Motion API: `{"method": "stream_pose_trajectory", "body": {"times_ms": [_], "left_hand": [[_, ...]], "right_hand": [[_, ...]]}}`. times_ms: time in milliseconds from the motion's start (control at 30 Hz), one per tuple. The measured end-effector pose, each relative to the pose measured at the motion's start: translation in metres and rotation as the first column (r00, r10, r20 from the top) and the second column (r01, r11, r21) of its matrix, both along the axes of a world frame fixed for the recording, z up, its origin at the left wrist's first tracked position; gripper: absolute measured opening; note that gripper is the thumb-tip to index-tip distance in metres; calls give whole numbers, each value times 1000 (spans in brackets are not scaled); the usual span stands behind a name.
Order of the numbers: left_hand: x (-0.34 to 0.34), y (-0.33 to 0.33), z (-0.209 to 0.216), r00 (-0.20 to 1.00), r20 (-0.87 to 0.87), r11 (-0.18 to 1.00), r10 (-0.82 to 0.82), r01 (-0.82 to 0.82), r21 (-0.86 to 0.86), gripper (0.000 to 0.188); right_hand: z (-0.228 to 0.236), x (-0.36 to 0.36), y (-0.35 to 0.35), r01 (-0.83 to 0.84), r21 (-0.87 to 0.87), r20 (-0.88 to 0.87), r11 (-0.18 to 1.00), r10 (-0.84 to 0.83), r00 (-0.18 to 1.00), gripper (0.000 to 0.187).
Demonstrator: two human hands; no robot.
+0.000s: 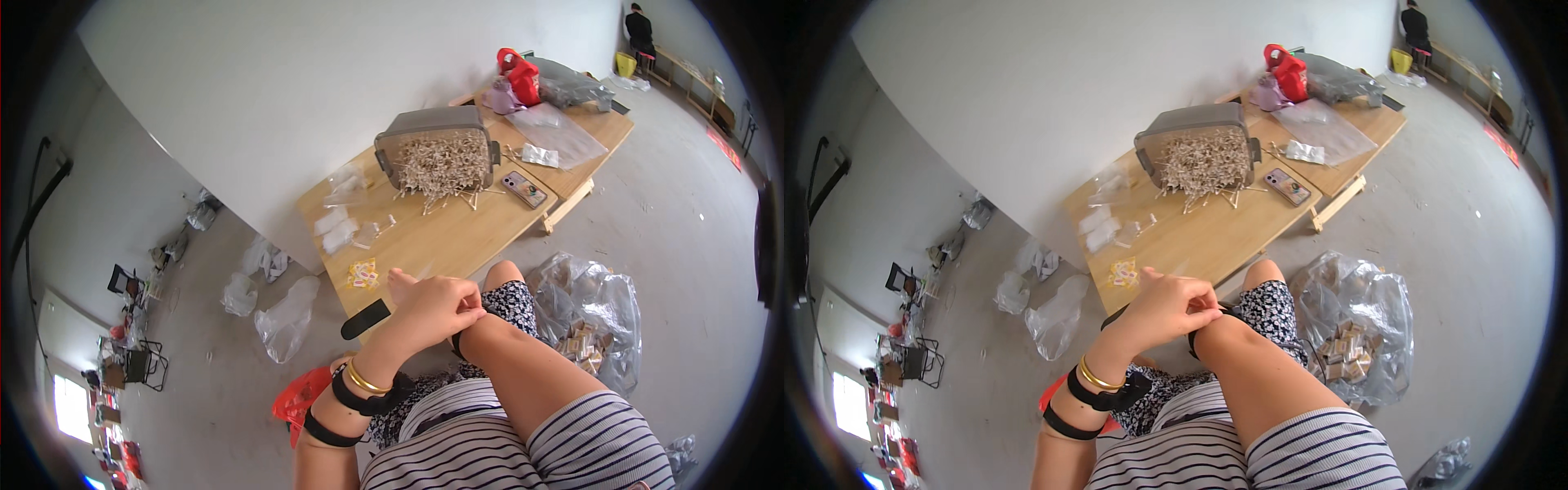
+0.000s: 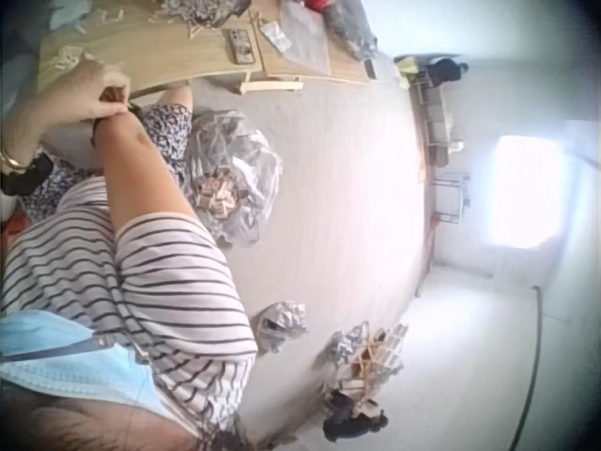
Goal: Sorting, arranging, and packing cotton swabs into small plastic bags.
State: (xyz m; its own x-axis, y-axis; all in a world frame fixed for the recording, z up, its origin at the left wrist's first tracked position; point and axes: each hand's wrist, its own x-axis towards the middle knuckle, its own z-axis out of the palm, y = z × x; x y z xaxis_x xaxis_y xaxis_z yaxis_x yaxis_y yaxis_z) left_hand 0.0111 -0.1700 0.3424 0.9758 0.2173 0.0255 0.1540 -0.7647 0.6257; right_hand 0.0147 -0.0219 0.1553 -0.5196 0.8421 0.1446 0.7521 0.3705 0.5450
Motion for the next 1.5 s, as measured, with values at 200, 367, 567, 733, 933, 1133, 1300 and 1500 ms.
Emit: {"method": "stream_pose_trajectory", "body": {"times_ms": [200, 367, 567, 733, 933, 1133, 1300, 1500], "left_hand": [[0, -7, -5, 992, -128, 936, -7, 51, 348, 8], [-6, 0, -24, 996, 90, 983, 14, -30, 183, 6], [-4, 0, -33, 950, 302, 982, 82, -129, 139, 7], [-12, 8, -17, 865, 414, 958, 286, -271, -95, 4], [7, 26, 8, 777, 536, 939, 331, -215, -269, 11], [-119, 91, -54, 484, 566, 709, 668, -646, -284, 18], [-101, 78, -92, 521, 436, 672, 734, -654, -348, 21], [-88, 65, -84, 577, 382, 684, 722, -679, -266, 34]], "right_hand": [[-25, 14, -7, 16, 21, -99, 1000, -14, 995, 16], [-50, 46, -18, 107, 33, -195, 994, -98, 976, 16], [-72, 71, -28, 168, 59, -298, 984, -143, 944, 17], [-79, 69, -32, 171, 90, -392, 981, -123, 912, 17], [-161, 137, 1, 314, 149, -481, 938, -209, 852, 17], [32, 99, -54, 89, -272, -930, 958, -286, 233, 14], [49, 120, -76, -274, -300, -785, 914, -400, -474, 19], [79, 93, -99, -280, -179, -850, 943, -292, -439, 22]]}}
